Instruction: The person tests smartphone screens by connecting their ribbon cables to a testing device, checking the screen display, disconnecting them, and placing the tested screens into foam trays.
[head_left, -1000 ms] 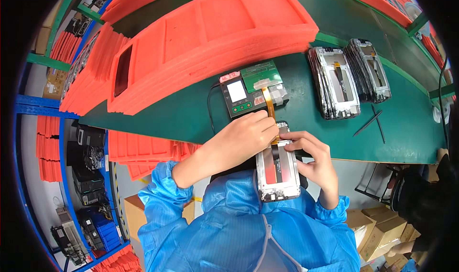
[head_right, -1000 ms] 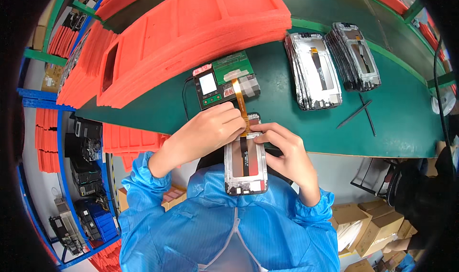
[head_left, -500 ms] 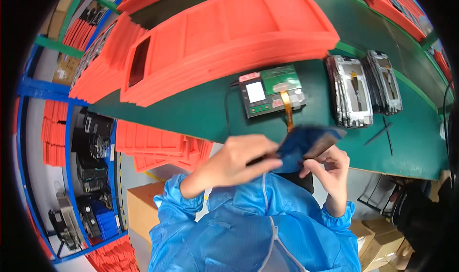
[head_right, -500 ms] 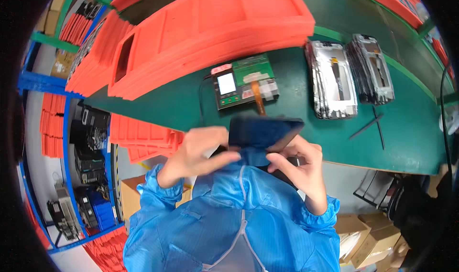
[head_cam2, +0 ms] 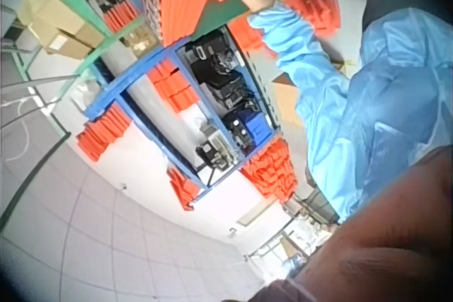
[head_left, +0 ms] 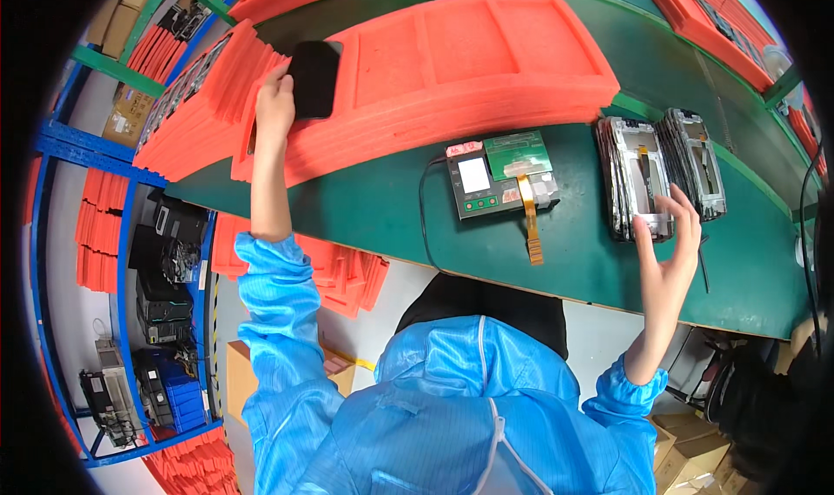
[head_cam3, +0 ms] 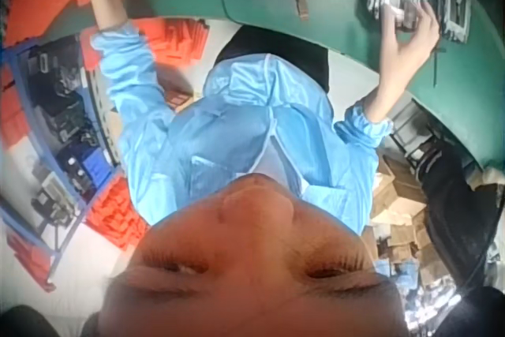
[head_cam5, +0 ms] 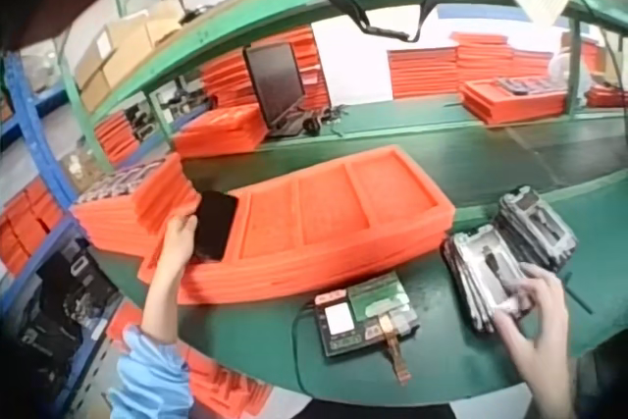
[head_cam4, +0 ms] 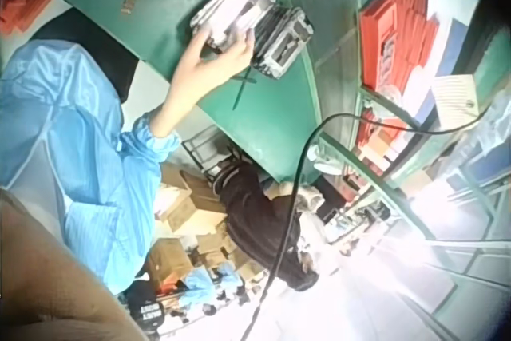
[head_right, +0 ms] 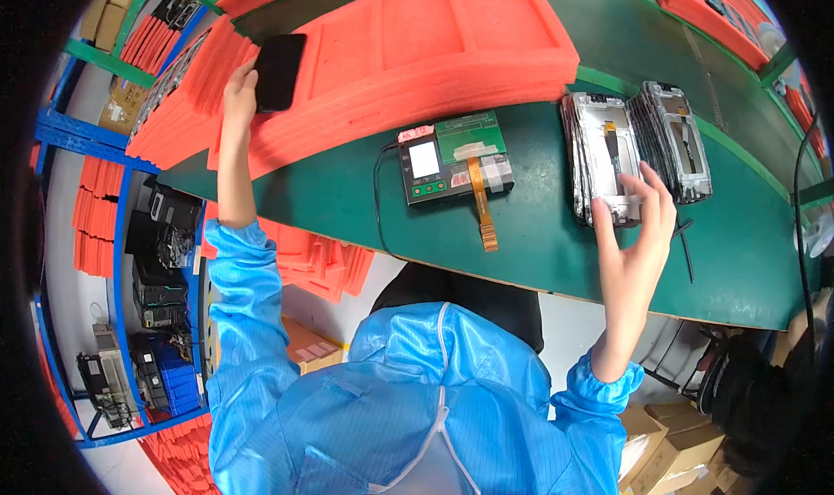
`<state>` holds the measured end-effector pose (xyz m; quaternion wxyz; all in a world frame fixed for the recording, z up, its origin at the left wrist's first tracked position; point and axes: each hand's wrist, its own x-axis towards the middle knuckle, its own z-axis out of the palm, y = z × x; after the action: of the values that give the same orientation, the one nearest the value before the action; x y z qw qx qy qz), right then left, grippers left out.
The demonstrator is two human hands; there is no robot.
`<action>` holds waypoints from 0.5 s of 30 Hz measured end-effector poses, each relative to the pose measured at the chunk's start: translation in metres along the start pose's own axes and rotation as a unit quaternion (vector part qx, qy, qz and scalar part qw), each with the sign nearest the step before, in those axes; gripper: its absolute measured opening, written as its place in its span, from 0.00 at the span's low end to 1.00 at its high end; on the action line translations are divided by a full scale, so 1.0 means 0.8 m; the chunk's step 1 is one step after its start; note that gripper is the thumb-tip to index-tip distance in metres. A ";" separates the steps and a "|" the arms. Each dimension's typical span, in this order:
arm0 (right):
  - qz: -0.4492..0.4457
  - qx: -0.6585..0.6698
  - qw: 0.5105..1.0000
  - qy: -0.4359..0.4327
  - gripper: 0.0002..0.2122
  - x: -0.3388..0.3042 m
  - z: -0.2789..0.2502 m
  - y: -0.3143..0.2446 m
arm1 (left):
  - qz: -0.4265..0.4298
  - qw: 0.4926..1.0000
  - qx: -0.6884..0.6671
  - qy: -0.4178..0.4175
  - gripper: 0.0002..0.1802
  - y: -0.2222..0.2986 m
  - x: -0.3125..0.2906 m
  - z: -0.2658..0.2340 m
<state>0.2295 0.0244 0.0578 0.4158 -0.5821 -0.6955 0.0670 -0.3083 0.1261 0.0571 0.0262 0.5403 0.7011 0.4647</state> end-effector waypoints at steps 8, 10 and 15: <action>-0.008 -0.105 0.994 -0.043 0.34 0.017 0.024 0.031 | 0.018 0.967 0.197 -0.161 0.40 0.061 -0.043 0.000; 0.047 -0.073 0.993 -0.081 0.33 0.024 0.022 0.027 | 0.039 0.954 0.240 -0.174 0.39 0.055 -0.044 -0.006; 0.062 -0.043 0.995 -0.070 0.32 0.024 0.023 0.024 | 0.093 0.952 0.229 -0.183 0.30 0.056 -0.058 -0.012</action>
<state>0.2325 0.0543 0.0447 0.3356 -0.6354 -0.6877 0.1036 -0.2616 0.0833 0.0712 -0.0140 0.6704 0.7183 0.1857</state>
